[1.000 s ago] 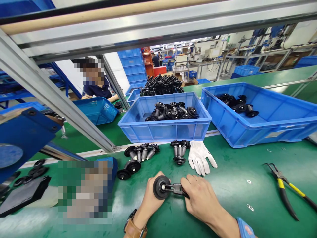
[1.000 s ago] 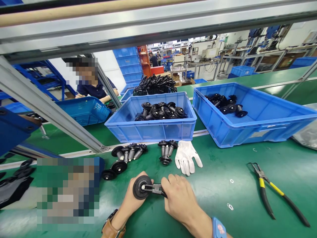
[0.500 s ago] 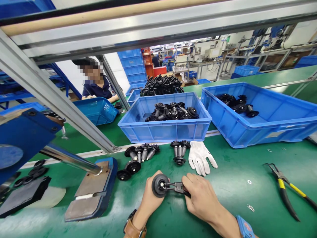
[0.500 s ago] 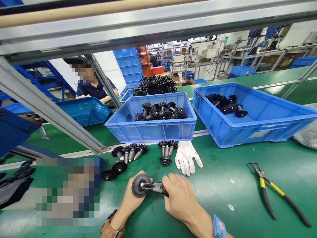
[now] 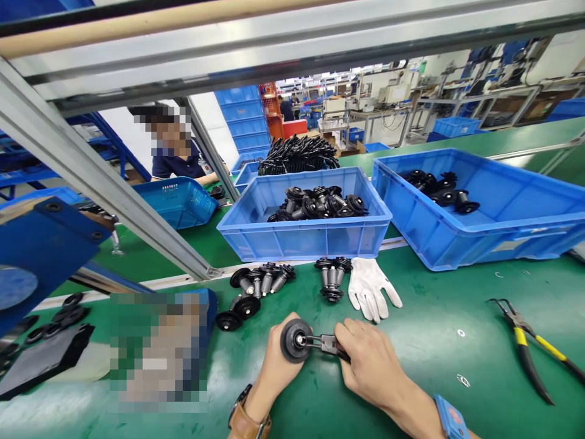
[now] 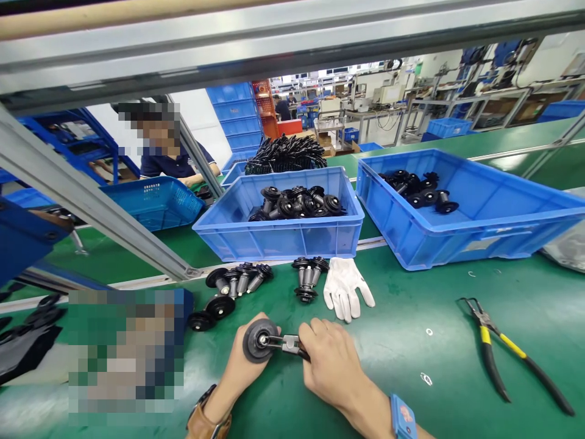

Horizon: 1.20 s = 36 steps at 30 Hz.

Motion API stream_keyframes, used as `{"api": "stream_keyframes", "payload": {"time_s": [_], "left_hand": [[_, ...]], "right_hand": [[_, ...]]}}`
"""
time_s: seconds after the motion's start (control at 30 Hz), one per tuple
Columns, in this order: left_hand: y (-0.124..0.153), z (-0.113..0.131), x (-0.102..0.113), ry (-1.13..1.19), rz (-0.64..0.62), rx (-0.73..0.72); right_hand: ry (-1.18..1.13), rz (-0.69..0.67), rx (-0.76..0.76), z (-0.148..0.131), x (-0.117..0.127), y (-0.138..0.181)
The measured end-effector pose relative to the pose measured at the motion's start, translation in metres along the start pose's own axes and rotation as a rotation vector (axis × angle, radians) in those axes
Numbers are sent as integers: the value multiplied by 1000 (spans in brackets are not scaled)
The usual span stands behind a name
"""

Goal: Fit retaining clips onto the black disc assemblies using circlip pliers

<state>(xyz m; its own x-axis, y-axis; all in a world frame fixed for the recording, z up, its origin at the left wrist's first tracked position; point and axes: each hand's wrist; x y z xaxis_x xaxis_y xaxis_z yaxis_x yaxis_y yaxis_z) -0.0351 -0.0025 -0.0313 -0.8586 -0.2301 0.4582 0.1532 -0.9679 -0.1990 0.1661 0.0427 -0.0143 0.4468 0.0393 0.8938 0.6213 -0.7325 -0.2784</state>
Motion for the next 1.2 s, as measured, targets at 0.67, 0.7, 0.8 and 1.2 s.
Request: {"api": "stream_keyframes", "payload": {"time_s": [0.67,0.7,0.8,1.2], "left_hand": [[2,-1,0,-33,-12,-24],[2,-1,1,-34,-12,-24],[2,-1,1,-42,-14,-27],[2,-1,-1,-13,30,-23]], "right_hand": [[17,-43,-49,-6,-1,3],[24,-50,-51,-6,-1,3],[40,-69,-63,-7,-1,4],[46,-38,-46,-5,-3,0]]}}
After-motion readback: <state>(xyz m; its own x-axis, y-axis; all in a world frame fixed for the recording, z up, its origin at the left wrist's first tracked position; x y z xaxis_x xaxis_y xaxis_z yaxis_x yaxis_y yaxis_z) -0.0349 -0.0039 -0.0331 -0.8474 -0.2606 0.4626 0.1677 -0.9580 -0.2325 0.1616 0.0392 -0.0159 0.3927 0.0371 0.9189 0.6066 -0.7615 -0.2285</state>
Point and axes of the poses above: each hand's wrist, its own y-axis away from the middle knuckle, its own x-axis out of the back of the hand, z = x × y
